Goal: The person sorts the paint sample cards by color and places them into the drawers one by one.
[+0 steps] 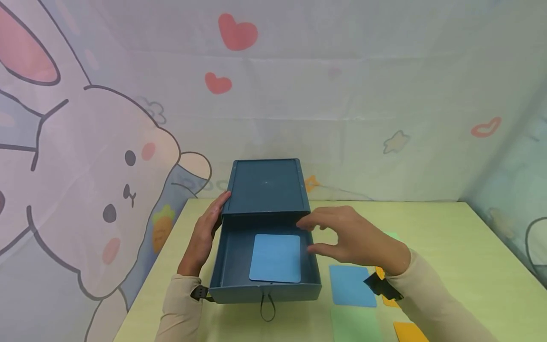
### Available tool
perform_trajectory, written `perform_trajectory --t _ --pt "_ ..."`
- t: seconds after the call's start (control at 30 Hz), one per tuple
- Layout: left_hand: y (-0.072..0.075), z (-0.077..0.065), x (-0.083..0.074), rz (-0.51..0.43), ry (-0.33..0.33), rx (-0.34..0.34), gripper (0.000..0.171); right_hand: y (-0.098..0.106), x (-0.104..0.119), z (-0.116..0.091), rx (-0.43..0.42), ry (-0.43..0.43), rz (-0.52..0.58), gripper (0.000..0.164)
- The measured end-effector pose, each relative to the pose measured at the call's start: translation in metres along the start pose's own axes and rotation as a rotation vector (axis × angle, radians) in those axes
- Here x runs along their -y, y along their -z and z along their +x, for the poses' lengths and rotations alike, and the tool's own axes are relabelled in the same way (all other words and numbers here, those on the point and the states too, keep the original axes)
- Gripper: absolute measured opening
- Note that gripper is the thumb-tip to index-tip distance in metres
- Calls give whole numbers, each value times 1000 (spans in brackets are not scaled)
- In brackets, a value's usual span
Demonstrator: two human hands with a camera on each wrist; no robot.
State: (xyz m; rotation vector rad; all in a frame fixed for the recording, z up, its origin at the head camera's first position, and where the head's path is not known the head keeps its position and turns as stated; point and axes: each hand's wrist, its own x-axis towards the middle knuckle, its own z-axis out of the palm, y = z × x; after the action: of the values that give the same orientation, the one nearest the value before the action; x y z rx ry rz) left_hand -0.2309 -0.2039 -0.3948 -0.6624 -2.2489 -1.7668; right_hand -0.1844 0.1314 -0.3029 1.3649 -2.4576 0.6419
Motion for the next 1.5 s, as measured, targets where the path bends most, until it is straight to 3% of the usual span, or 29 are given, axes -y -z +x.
perform_trajectory --t 0.13,0.4,0.53,0.7,0.97,1.17,1.4,1.5 --pt "0 -1 0 0 -1 -3 56 2 -10 -25 -49 -4 20 39" --pt "-1 -1 0 0 -1 -5 56 -12 -28 -60 -17 -102 19 36" --pt "-1 -1 0 6 -9 -5 56 -22 -37 -72 64 -166 -48 41" --pt "-1 -1 0 2 -9 -9 56 -40 -50 -85 241 -266 -139 58" --pt "-1 -1 2 -8 -10 -8 56 -77 -76 -115 404 -394 -70 88" --pt "-2 0 3 -4 -13 -5 56 -89 -86 -126 427 -424 -41 95" --pt "-2 -1 3 6 -15 -6 56 -100 -95 -134 449 -531 4 98" --pt "-2 -1 2 8 -14 -11 56 -102 -99 -136 441 -522 -10 97"
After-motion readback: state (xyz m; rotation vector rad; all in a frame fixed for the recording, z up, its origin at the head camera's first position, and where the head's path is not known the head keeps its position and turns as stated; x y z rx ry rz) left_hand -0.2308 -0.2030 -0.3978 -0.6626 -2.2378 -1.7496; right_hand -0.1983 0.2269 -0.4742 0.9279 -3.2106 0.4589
